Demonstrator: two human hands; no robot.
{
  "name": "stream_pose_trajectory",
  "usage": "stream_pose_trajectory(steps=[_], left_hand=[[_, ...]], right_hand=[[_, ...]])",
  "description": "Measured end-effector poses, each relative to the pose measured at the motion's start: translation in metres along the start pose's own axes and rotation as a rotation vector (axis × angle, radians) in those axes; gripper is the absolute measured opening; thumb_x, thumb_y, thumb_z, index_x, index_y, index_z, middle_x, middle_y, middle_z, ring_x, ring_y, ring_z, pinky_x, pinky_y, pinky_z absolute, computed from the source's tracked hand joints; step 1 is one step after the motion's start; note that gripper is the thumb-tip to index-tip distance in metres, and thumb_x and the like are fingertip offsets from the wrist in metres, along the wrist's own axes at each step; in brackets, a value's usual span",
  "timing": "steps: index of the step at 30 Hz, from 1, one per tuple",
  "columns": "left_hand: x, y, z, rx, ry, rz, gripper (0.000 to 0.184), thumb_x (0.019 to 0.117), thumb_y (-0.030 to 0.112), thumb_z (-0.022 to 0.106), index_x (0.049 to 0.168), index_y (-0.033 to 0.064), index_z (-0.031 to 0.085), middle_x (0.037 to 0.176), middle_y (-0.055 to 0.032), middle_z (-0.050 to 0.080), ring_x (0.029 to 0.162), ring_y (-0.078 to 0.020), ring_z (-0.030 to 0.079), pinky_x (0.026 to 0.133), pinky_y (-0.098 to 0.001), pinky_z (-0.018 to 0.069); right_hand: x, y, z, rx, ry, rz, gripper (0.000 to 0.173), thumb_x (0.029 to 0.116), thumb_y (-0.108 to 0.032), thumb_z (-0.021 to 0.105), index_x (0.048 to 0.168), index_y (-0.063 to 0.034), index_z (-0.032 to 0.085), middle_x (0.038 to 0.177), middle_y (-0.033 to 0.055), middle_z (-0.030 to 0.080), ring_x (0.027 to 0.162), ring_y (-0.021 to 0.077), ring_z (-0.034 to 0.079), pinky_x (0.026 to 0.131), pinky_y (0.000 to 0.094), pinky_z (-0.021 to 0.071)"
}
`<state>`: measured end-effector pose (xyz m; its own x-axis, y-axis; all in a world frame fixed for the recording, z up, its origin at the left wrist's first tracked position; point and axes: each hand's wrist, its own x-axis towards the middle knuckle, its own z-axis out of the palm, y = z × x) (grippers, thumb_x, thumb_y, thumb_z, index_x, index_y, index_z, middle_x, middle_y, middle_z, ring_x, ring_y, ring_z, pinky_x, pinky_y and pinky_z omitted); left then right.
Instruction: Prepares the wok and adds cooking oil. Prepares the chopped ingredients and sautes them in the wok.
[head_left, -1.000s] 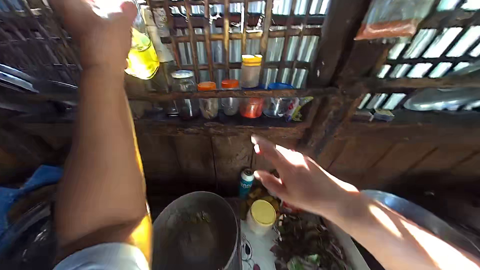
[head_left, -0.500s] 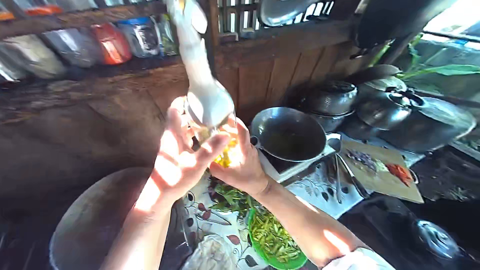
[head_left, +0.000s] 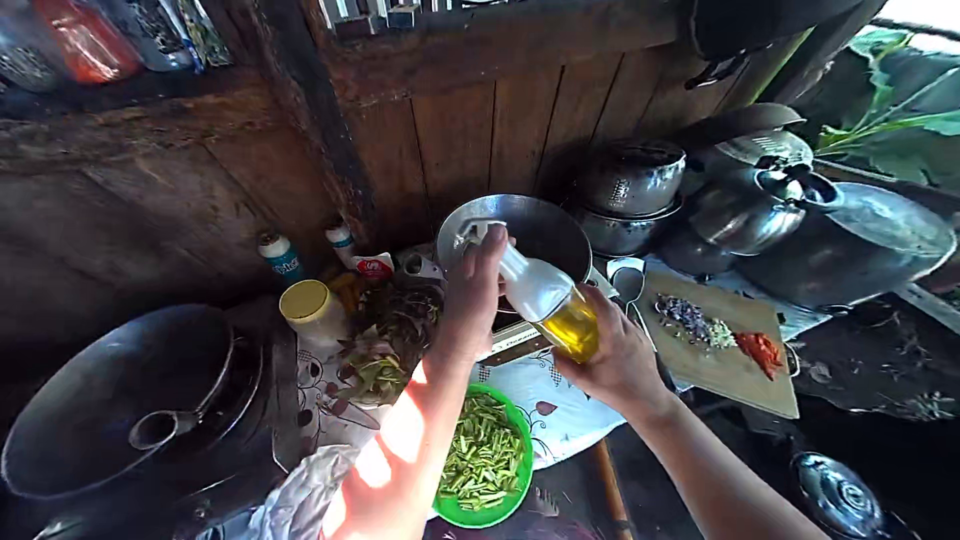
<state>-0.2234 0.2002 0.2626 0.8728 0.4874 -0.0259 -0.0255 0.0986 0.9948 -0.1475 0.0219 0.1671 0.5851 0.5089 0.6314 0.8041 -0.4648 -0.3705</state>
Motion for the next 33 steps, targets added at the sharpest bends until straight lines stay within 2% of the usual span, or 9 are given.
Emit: stream_pose_trajectory(steps=[4,7,10,12,15,19,22,26,33], left_hand=[[0.013,-0.009,0.047,-0.062,0.087,-0.11,0.073,0.1035,0.07,0.023,0.125,0.013,0.064,0.102,-0.0074,0.069,0.088,-0.0166,0.065,0.075,-0.0376,0.0536],[0.032,-0.014,0.074,-0.102,0.192,-0.192,0.063,0.1091,0.057,0.03,0.111,0.0066,0.067,0.091,-0.0098,0.072,0.077,-0.0177,0.067,0.066,-0.0358,0.0541],[0.05,-0.022,0.092,-0.132,0.221,-0.256,0.054,0.11,0.049,0.032,0.112,0.0074,0.066,0.091,-0.0111,0.072,0.072,-0.0187,0.065,0.057,-0.0343,0.0502],[0.057,-0.02,0.1,-0.083,0.175,-0.302,0.057,0.1091,0.051,0.028,0.124,0.0099,0.063,0.106,-0.0119,0.069,0.089,-0.0228,0.064,0.067,-0.0408,0.0493],[0.048,-0.02,0.095,0.054,0.029,-0.28,0.069,0.1074,0.058,0.023,0.15,0.0084,0.045,0.151,-0.0171,0.05,0.138,-0.0341,0.047,0.102,-0.0604,0.0417],[0.047,-0.026,0.027,0.666,0.293,0.171,0.056,0.1043,0.037,0.055,0.149,0.0021,0.048,0.153,-0.02,0.048,0.141,-0.031,0.047,0.113,-0.053,0.0428],[0.066,-0.031,-0.039,1.075,0.511,0.089,0.064,0.0969,0.037,0.065,0.151,0.0076,0.049,0.162,-0.0278,0.03,0.15,-0.0499,0.026,0.11,-0.0762,0.0251],[0.08,-0.049,-0.072,1.084,0.436,-0.09,0.052,0.1032,0.028,0.061,0.147,0.0013,0.052,0.143,-0.0315,0.053,0.136,-0.0482,0.049,0.111,-0.0641,0.0387],[0.068,-0.055,-0.065,1.077,0.478,0.003,0.032,0.1016,0.016,0.062,0.127,-0.0027,0.065,0.117,-0.0291,0.068,0.112,-0.0443,0.065,0.099,-0.0612,0.0472]], right_hand=[[-0.011,0.041,-0.015,-0.114,0.009,-0.019,0.08,0.0679,-0.027,0.078,0.136,0.007,0.056,0.115,0.0307,0.069,0.095,0.0504,0.071,0.075,0.0666,0.0543],[-0.01,0.061,-0.025,-0.167,-0.018,-0.028,0.078,0.0697,-0.022,0.08,0.139,0.005,0.056,0.117,0.0324,0.067,0.098,0.0533,0.069,0.075,0.0695,0.0524],[-0.001,0.08,-0.037,-0.189,-0.106,-0.009,0.082,0.0697,-0.015,0.084,0.144,0.0,0.052,0.121,0.0338,0.065,0.103,0.0552,0.066,0.077,0.0716,0.0501],[0.011,0.092,-0.047,-0.206,-0.187,0.01,0.087,0.0697,-0.013,0.085,0.148,-0.0019,0.049,0.123,0.0338,0.063,0.107,0.0558,0.065,0.081,0.0727,0.049],[0.034,0.109,-0.065,-0.274,-0.285,0.034,0.089,0.0725,-0.012,0.086,0.152,-0.0041,0.045,0.124,0.0365,0.062,0.105,0.0596,0.063,0.083,0.0759,0.046],[0.07,0.127,-0.087,-0.416,-0.465,0.02,0.09,0.0767,-0.012,0.087,0.155,-0.0118,0.043,0.122,0.0385,0.059,0.103,0.0614,0.06,0.085,0.0759,0.042],[0.095,0.126,-0.097,-0.53,-0.604,0.034,0.091,0.079,-0.007,0.084,0.158,-0.0177,0.04,0.126,0.0372,0.058,0.109,0.0596,0.058,0.09,0.0735,0.0393],[0.125,0.117,-0.099,-0.675,-0.701,-0.001,0.089,0.08,-0.001,0.08,0.158,-0.0226,0.042,0.12,0.033,0.059,0.106,0.0548,0.058,0.092,0.0694,0.0387],[0.166,0.089,-0.092,-0.776,-0.696,-0.173,0.073,0.0877,0.012,0.066,0.152,-0.0179,0.05,0.127,0.0352,0.057,0.12,0.0596,0.051,0.101,0.0776,0.0297]])
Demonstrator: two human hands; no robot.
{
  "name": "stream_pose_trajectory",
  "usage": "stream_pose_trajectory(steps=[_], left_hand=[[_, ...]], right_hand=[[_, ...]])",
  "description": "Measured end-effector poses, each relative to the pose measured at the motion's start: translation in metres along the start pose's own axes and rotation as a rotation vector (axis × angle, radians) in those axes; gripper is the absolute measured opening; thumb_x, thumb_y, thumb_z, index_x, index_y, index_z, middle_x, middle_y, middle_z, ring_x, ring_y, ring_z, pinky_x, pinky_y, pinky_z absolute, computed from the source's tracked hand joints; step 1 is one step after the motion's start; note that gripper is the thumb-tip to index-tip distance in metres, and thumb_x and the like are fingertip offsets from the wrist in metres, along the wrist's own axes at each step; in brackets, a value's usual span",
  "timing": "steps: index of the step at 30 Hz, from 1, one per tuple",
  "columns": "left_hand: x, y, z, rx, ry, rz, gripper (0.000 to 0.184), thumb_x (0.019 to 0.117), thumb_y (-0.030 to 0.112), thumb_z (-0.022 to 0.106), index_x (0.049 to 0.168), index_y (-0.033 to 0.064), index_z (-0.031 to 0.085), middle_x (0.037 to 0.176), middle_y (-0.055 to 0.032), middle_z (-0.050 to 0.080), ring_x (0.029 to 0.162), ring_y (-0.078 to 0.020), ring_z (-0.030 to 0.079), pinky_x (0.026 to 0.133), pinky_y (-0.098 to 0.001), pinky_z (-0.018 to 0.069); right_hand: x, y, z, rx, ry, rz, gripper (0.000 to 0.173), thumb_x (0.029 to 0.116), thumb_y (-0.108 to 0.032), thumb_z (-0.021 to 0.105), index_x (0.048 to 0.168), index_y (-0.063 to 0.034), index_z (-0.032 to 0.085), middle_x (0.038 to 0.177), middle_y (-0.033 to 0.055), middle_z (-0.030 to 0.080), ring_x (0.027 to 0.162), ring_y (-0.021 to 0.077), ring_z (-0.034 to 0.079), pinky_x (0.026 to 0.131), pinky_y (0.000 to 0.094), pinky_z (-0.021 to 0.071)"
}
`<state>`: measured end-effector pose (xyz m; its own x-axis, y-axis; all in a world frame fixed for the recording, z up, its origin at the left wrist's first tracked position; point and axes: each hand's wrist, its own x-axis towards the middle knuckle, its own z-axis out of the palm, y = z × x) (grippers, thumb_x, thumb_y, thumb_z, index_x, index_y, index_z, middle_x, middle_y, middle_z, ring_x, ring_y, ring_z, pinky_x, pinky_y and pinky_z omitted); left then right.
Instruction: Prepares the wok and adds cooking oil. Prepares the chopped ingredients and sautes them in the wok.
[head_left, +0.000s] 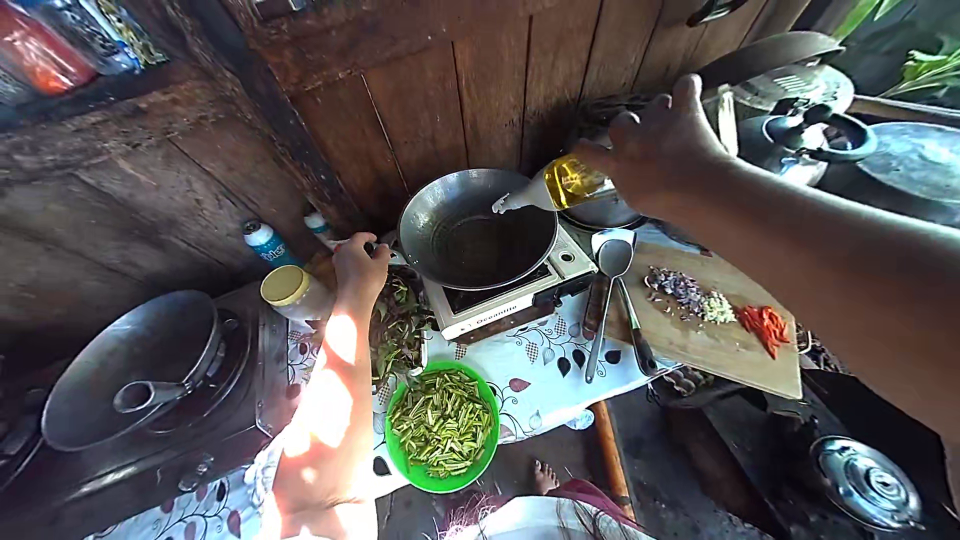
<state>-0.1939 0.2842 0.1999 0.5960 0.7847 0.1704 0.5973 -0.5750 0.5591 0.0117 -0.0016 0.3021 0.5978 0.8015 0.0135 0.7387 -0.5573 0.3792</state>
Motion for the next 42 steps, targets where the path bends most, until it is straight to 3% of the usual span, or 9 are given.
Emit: stream_pose_trajectory(steps=[4,8,13,17,26,29,33,37,42], left_hand=[[-0.009,-0.003,-0.001,-0.038,-0.003,0.011,0.03,0.1012,0.017,0.063,0.124,-0.0021,0.067,0.114,-0.0262,0.069,0.108,-0.0408,0.066,0.097,-0.0606,0.0479],[-0.014,-0.003,-0.004,-0.043,-0.018,0.018,0.034,0.1013,0.017,0.063,0.127,-0.0042,0.066,0.12,-0.0292,0.067,0.116,-0.0438,0.064,0.102,-0.0626,0.0455],[-0.028,-0.022,0.007,-0.138,0.031,-0.043,0.037,0.1005,0.017,0.066,0.131,-0.0034,0.063,0.123,-0.0296,0.066,0.115,-0.0428,0.064,0.101,-0.0596,0.0473],[-0.048,-0.042,0.022,-0.204,0.088,-0.089,0.038,0.1008,0.02,0.067,0.132,-0.0006,0.062,0.124,-0.0282,0.065,0.108,-0.0418,0.067,0.095,-0.0601,0.0514],[-0.059,-0.041,0.027,-0.212,0.166,-0.031,0.039,0.0997,0.019,0.069,0.132,-0.0023,0.063,0.128,-0.0276,0.065,0.118,-0.0413,0.063,0.102,-0.0581,0.0466],[-0.055,-0.03,0.022,-0.184,0.152,-0.036,0.04,0.0995,0.018,0.069,0.132,-0.0033,0.063,0.129,-0.0275,0.064,0.121,-0.0404,0.061,0.105,-0.0562,0.0449],[-0.05,-0.015,0.017,-0.14,0.149,-0.006,0.039,0.0988,0.017,0.07,0.131,-0.0034,0.064,0.129,-0.0266,0.065,0.123,-0.0387,0.061,0.107,-0.053,0.0445],[-0.045,0.001,0.009,-0.088,0.118,0.023,0.038,0.0994,0.017,0.068,0.131,-0.0042,0.064,0.126,-0.0276,0.066,0.12,-0.0407,0.063,0.105,-0.0547,0.0466],[-0.029,0.005,0.004,-0.072,0.035,0.018,0.037,0.101,0.018,0.067,0.131,-0.0044,0.064,0.124,-0.0282,0.066,0.121,-0.0406,0.063,0.107,-0.0551,0.0452]], right_hand=[[0.01,-0.012,-0.03,-0.057,-0.001,-0.036,0.068,0.086,0.009,0.07,0.148,-0.0147,0.054,0.129,0.0349,0.057,0.126,0.0599,0.048,0.103,0.0805,0.0263],[0.019,-0.022,-0.061,-0.054,0.012,-0.068,0.066,0.0886,0.007,0.069,0.149,-0.0132,0.053,0.132,0.035,0.056,0.129,0.0599,0.046,0.106,0.0814,0.022],[0.024,-0.04,-0.092,-0.124,0.024,-0.098,0.059,0.0913,0.008,0.066,0.147,-0.0084,0.053,0.132,0.0339,0.056,0.128,0.0553,0.048,0.107,0.0727,0.0312],[0.02,-0.047,-0.095,-0.178,0.012,-0.136,0.063,0.0907,0.007,0.066,0.149,-0.0111,0.052,0.133,0.0331,0.055,0.127,0.0546,0.049,0.107,0.0713,0.0318],[0.024,-0.048,-0.09,-0.204,-0.023,-0.113,0.064,0.0904,0.009,0.065,0.149,-0.0121,0.052,0.123,0.0313,0.06,0.12,0.0528,0.054,0.104,0.0687,0.0357],[0.026,-0.042,-0.086,-0.173,-0.021,-0.066,0.068,0.0887,0.009,0.067,0.151,-0.0142,0.051,0.128,0.0316,0.058,0.126,0.0542,0.05,0.107,0.0722,0.031],[0.026,-0.027,-0.071,0.014,0.026,0.041,0.076,0.0811,0.007,0.075,0.15,-0.0146,0.05,0.126,0.0361,0.057,0.122,0.0609,0.049,0.102,0.0818,0.0262],[0.017,-0.008,-0.035,0.326,0.083,0.211,0.095,0.0709,-0.01,0.089,0.153,-0.0232,0.044,0.126,0.0389,0.057,0.116,0.0642,0.053,0.095,0.0863,0.0278],[0.012,-0.003,0.039,0.971,0.124,0.31,0.098,0.0693,-0.013,0.091,0.154,-0.0188,0.041,0.122,0.0356,0.063,0.11,0.062,0.058,0.084,0.0826,0.0414]])
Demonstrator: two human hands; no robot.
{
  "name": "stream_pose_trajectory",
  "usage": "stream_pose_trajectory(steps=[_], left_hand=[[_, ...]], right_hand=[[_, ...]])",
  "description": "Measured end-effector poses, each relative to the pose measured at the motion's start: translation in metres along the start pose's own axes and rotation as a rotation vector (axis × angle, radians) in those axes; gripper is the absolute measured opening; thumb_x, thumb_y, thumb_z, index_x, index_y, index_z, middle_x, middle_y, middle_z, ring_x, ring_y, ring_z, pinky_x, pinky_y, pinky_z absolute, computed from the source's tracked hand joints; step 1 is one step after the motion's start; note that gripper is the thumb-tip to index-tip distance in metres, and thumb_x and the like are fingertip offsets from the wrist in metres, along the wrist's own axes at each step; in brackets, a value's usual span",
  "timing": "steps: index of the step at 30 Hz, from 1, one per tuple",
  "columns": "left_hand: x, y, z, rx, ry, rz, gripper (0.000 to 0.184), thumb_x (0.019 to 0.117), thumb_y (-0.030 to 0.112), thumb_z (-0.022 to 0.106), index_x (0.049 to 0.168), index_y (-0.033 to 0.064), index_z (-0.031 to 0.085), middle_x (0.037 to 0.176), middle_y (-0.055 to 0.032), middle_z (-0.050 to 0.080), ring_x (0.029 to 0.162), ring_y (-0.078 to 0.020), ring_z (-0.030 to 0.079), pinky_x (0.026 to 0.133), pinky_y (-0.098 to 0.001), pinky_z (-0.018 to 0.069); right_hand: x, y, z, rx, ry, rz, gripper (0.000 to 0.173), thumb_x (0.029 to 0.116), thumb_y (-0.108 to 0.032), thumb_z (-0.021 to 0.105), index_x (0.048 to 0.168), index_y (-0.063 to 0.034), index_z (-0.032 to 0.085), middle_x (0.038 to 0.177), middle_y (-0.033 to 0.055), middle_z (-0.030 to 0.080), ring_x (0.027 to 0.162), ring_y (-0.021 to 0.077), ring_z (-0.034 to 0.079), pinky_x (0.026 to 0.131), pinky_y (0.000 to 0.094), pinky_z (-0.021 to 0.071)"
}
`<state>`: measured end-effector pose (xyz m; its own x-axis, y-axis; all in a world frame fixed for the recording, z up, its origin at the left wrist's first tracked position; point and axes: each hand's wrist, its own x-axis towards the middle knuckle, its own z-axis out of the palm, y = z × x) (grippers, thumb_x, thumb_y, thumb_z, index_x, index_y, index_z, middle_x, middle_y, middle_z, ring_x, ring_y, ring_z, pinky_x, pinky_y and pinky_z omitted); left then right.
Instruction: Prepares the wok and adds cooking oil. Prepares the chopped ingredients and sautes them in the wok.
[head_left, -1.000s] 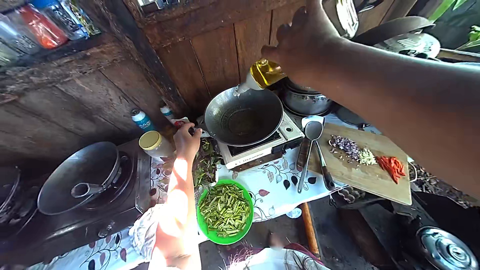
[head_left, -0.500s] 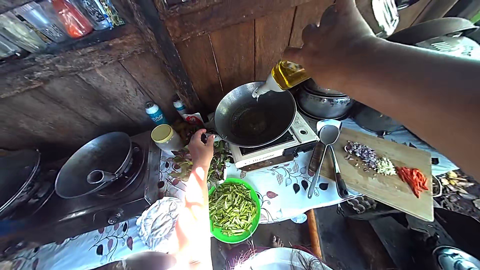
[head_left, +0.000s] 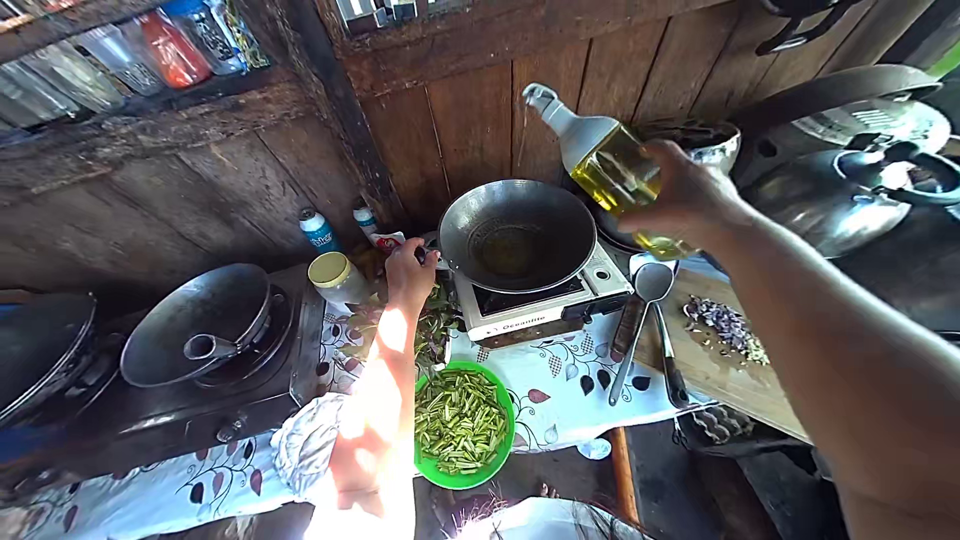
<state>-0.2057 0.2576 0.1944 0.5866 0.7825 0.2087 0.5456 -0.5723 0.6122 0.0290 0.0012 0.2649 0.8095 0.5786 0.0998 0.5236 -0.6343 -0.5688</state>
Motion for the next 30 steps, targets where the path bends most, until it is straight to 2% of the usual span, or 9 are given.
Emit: stream_pose_trajectory(steps=[4,9,11,14,17,20,23,26,30], left_hand=[[0.005,0.011,-0.003,0.005,-0.098,-0.004,0.04,0.103,0.02,0.064,0.134,-0.0051,0.062,0.127,-0.0282,0.066,0.123,-0.0398,0.062,0.108,-0.0542,0.0447],[0.003,0.011,-0.004,0.034,-0.14,-0.02,0.04,0.1031,0.023,0.064,0.133,-0.0041,0.063,0.121,-0.0273,0.068,0.116,-0.039,0.065,0.103,-0.0549,0.0479],[0.004,0.01,-0.004,0.031,-0.136,-0.021,0.04,0.1029,0.022,0.064,0.133,-0.0046,0.063,0.122,-0.0275,0.068,0.116,-0.0392,0.065,0.104,-0.0546,0.0478],[0.01,0.01,-0.005,0.033,-0.132,-0.017,0.041,0.1027,0.023,0.064,0.134,-0.0038,0.063,0.124,-0.0278,0.067,0.117,-0.0401,0.064,0.104,-0.0552,0.0473],[0.019,0.008,-0.005,0.032,-0.124,-0.016,0.041,0.1024,0.023,0.064,0.134,-0.0028,0.062,0.123,-0.0264,0.067,0.113,-0.0384,0.066,0.101,-0.0542,0.0498],[0.025,0.003,-0.004,0.01,-0.111,-0.024,0.042,0.1022,0.021,0.065,0.136,-0.0027,0.06,0.127,-0.0265,0.065,0.118,-0.0374,0.064,0.104,-0.0526,0.0484],[0.026,0.002,-0.003,-0.006,-0.101,-0.03,0.041,0.1019,0.019,0.065,0.136,-0.0031,0.06,0.128,-0.0282,0.064,0.123,-0.0403,0.061,0.107,-0.0541,0.0454],[0.025,0.008,-0.008,-0.025,-0.13,-0.048,0.041,0.1021,0.016,0.064,0.137,-0.0046,0.059,0.131,-0.0293,0.062,0.127,-0.0416,0.059,0.11,-0.0555,0.0438],[0.028,0.016,-0.014,0.039,-0.223,-0.089,0.048,0.1025,0.02,0.064,0.142,-0.0048,0.054,0.138,-0.0297,0.058,0.133,-0.0417,0.054,0.113,-0.0554,0.0413]], right_hand=[[0.0,0.013,0.025,0.324,0.0,0.054,0.105,0.0644,-0.003,0.091,0.154,-0.0175,0.038,0.125,0.0328,0.062,0.112,0.054,0.061,0.088,0.0755,0.0465],[-0.005,0.004,0.019,0.465,0.016,-0.026,0.107,0.0627,0.002,0.089,0.154,-0.0202,0.037,0.126,0.0268,0.063,0.11,0.0446,0.065,0.087,0.0667,0.0539],[-0.004,-0.001,0.01,0.359,0.025,-0.069,0.105,0.063,-0.002,0.09,0.152,-0.0207,0.038,0.125,0.0278,0.063,0.112,0.0468,0.064,0.087,0.0699,0.0517],[-0.009,-0.015,-0.007,0.093,0.044,-0.071,0.103,0.0685,-0.012,0.092,0.156,-0.0214,0.038,0.124,0.0344,0.063,0.114,0.0592,0.059,0.086,0.081,0.0421],[-0.009,-0.013,-0.01,0.087,0.055,-0.068,0.102,0.0687,-0.01,0.091,0.155,-0.0225,0.038,0.125,0.0347,0.062,0.115,0.0595,0.058,0.087,0.0806,0.0417],[-0.008,-0.002,0.0,0.421,0.068,-0.139,0.103,0.063,0.005,0.087,0.151,-0.018,0.039,0.133,0.0231,0.06,0.118,0.0381,0.064,0.091,0.0611,0.0551],[-0.012,-0.007,0.011,0.74,0.059,-0.217,0.11,0.0597,0.013,0.081,0.154,-0.0149,0.032,0.136,0.0133,0.057,0.116,0.0207,0.065,0.089,0.0413,0.0613],[-0.011,-0.024,0.031,0.921,0.081,-0.315,0.107,0.0601,0.014,0.079,0.152,-0.011,0.03,0.131,0.0092,0.058,0.114,0.0157,0.065,0.089,0.0353,0.0613],[-0.017,-0.059,0.068,1.058,0.061,-0.329,0.107,0.0614,0.011,0.079,0.153,-0.0088,0.027,0.132,0.0093,0.057,0.114,0.0147,0.065,0.09,0.0341,0.0605]])
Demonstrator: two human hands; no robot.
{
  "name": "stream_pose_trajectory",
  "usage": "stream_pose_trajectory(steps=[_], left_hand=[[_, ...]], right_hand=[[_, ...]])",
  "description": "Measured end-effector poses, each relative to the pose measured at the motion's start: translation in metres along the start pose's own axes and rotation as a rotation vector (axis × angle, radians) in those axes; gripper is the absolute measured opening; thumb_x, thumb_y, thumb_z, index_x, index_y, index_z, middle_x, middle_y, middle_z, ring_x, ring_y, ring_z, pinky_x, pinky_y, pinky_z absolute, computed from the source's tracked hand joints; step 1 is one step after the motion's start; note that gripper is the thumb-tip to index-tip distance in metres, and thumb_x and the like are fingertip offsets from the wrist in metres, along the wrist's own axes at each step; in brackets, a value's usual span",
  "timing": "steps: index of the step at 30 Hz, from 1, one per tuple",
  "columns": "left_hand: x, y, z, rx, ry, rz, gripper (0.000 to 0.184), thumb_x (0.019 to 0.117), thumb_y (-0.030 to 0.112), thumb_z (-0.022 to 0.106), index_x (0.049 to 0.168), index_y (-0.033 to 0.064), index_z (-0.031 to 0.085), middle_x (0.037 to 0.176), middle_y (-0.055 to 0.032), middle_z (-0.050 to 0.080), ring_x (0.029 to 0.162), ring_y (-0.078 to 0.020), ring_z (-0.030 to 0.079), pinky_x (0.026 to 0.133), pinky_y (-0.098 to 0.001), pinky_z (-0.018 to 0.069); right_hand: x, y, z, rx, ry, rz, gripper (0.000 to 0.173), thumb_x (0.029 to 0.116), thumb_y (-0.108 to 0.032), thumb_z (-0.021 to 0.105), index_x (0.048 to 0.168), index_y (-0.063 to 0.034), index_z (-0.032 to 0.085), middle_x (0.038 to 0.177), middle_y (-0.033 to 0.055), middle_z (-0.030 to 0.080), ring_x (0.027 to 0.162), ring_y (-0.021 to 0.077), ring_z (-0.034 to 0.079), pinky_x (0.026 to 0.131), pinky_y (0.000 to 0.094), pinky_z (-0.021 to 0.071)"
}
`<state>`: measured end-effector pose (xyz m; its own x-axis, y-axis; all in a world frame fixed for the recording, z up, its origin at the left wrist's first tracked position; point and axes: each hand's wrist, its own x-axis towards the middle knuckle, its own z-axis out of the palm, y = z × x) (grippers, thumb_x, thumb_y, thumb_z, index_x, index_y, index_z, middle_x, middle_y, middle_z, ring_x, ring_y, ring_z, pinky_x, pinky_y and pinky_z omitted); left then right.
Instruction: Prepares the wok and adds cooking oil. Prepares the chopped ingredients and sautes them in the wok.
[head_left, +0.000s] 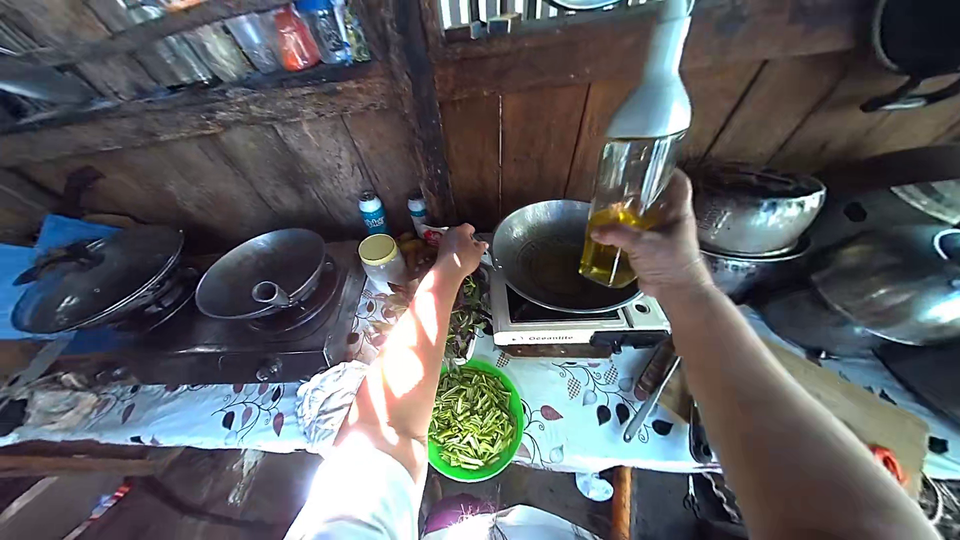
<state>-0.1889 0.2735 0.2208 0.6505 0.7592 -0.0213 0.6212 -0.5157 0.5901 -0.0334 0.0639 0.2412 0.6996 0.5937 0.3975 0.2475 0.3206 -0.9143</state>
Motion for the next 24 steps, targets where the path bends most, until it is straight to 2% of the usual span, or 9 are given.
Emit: stream_pose_trajectory(steps=[3,6,9,11,12,15,19,22,24], left_hand=[[-0.002,0.009,-0.013,-0.088,0.022,0.124,0.06,0.1,0.028,0.068,0.147,-0.0042,0.05,0.148,-0.0301,0.049,0.14,-0.0426,0.047,0.116,-0.0576,0.0386],[-0.017,0.025,-0.045,-0.112,0.009,0.237,0.058,0.1026,0.031,0.064,0.149,-0.0014,0.05,0.149,-0.025,0.052,0.14,-0.0372,0.05,0.117,-0.055,0.0393],[-0.039,0.026,-0.089,-0.029,0.021,0.282,0.049,0.1056,0.027,0.058,0.145,-0.0003,0.054,0.143,-0.0225,0.058,0.132,-0.034,0.057,0.111,-0.0532,0.0446],[-0.056,0.014,-0.117,0.011,0.058,0.268,0.045,0.1055,0.027,0.057,0.143,0.001,0.056,0.14,-0.0213,0.06,0.131,-0.0313,0.059,0.111,-0.0506,0.0453],[-0.065,0.005,-0.129,0.026,0.082,0.246,0.045,0.1054,0.028,0.058,0.141,0.0021,0.057,0.138,-0.0204,0.061,0.129,-0.0296,0.059,0.11,-0.0495,0.0459],[-0.089,-0.028,-0.148,0.012,0.142,0.172,0.044,0.1036,0.03,0.059,0.138,0.0023,0.06,0.135,-0.0181,0.063,0.125,-0.025,0.061,0.108,-0.0454,0.0467],[-0.101,-0.05,-0.14,0.018,0.076,0.061,0.042,0.1039,0.025,0.06,0.136,-0.0023,0.06,0.136,-0.0217,0.062,0.128,-0.0308,0.059,0.11,-0.0518,0.0435],[-0.1,-0.054,-0.121,0.004,0.006,0.073,0.038,0.1025,0.023,0.062,0.13,-0.0032,0.064,0.123,-0.0222,0.067,0.115,-0.0309,0.064,0.102,-0.0531,0.0479],[-0.096,-0.051,-0.106,-0.034,-0.052,0.109,0.041,0.1017,0.024,0.063,0.132,-0.0035,0.062,0.125,-0.0213,0.067,0.116,-0.0289,0.065,0.103,-0.0497,0.0492]], right_hand=[[0.0,0.008,0.03,0.054,-0.037,0.015,0.107,0.0623,0.009,0.081,0.153,-0.0085,0.027,0.131,0.0099,0.057,0.113,0.0145,0.065,0.09,0.0338,0.0608],[0.003,0.002,0.036,-0.172,-0.105,0.0,0.108,0.0641,0.003,0.085,0.156,-0.0092,0.029,0.133,0.0148,0.061,0.114,0.0209,0.067,0.093,0.0422,0.0606],[0.011,-0.022,0.02,-0.677,-0.166,-0.074,0.105,0.0677,-0.013,0.09,0.156,-0.0111,0.035,0.128,0.0255,0.065,0.113,0.043,0.067,0.091,0.0677,0.0532],[0.015,-0.045,0.006,-1.008,-0.204,-0.052,0.101,0.0705,-0.015,0.09,0.156,-0.0141,0.037,0.127,0.0371,0.06,0.11,0.0629,0.06,0.082,0.084,0.0422],[0.016,-0.054,-0.001,-1.155,-0.226,-0.019,0.099,0.0725,-0.016,0.09,0.157,-0.016,0.037,0.13,0.0408,0.057,0.111,0.0681,0.056,0.082,0.0874,0.0369],[0.022,-0.061,-0.024,-1.473,-0.322,0.047,0.095,0.075,-0.019,0.091,0.155,-0.017,0.04,0.13,0.0441,0.054,0.114,0.0701,0.052,0.087,0.0881,0.0315],[0.024,-0.056,-0.043,-1.775,-0.434,0.18,0.094,0.0738,-0.012,0.091,0.154,-0.0202,0.043,0.126,0.0413,0.056,0.112,0.0653,0.054,0.092,0.0839,0.0319],[0.024,-0.05,-0.042,-1.875,-0.492,0.235,0.087,0.0743,-0.002,0.084,0.152,-0.0178,0.048,0.124,0.0401,0.057,0.113,0.0635,0.053,0.095,0.0824,0.0308],[0.025,-0.047,-0.039,-1.895,-0.509,0.242,0.082,0.0763,0.001,0.082,0.15,-0.015,0.049,0.124,0.0403,0.056,0.115,0.0633,0.052,0.097,0.082,0.03]])
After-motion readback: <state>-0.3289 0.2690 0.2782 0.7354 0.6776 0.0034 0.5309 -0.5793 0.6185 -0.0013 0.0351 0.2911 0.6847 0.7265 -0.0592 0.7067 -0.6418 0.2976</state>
